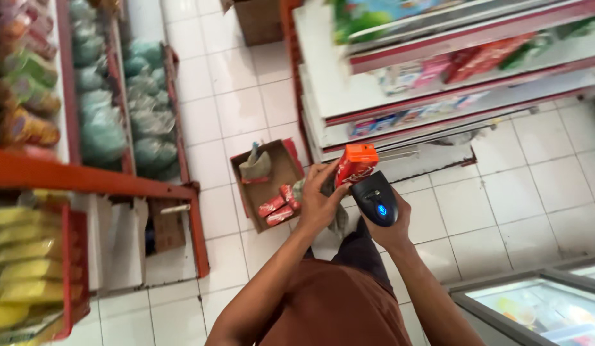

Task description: The person cleans a freezer door with a spray bottle and cloth, then picks up snack boxes and instant noodle cups from a cardboard box. They wipe each item with the cloth, scan it with a handheld barcode scanner, and place it on the appropriate shelf. The process is repeated for several items.

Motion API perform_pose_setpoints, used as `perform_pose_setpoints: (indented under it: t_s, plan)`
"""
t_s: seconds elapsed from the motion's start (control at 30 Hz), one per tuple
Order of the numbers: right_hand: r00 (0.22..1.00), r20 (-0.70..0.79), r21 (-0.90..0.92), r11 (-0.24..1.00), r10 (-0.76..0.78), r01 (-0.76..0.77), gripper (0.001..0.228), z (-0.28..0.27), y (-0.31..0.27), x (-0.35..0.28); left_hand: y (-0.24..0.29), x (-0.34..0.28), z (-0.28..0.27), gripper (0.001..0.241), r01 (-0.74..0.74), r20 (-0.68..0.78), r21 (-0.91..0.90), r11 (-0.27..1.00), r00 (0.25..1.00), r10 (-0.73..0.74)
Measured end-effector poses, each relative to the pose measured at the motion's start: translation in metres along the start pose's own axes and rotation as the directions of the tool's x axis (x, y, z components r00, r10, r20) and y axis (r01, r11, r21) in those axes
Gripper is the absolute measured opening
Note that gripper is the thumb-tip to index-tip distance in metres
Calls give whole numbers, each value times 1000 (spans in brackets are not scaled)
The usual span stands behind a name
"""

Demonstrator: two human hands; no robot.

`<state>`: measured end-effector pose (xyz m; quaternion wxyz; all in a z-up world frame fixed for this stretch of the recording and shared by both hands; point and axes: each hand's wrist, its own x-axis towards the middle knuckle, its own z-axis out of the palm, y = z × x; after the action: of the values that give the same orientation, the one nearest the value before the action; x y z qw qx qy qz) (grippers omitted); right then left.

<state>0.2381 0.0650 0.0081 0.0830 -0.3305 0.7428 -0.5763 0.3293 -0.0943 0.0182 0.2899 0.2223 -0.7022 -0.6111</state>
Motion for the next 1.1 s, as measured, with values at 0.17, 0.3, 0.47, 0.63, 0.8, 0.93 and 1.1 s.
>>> perform_pose_setpoints:
  t_s: [0.17,0.3,0.47,0.63,0.8,0.93,1.1]
  plan:
    - [999,-54,-11,1000,6,-6,43,-58,6,21,15,32,65,53,-173,0,212,962,984,177]
    - [995,-90,-66,997,-34,28,52,-100,13,49,18,59,126,40,-191,-58,43,981,979,193]
    - [992,-95,-25,996,-85,83,63,-145,32,90,14,92,187,33,-204,-91,35,978,974,206]
    - [985,-79,32,988,-150,153,68,-169,68,128,0,123,229,29,-311,-153,165,936,929,336]
    - [966,-25,-41,966,-256,254,74,-185,105,162,-12,146,254,23,-385,-211,45,922,898,385]
    - [992,3,-51,991,-125,125,79,-186,125,179,-15,160,265,24,-298,-255,221,929,902,350]
    - [936,5,-7,936,-351,351,76,-184,137,193,-15,168,266,26,-354,-263,262,898,869,419]
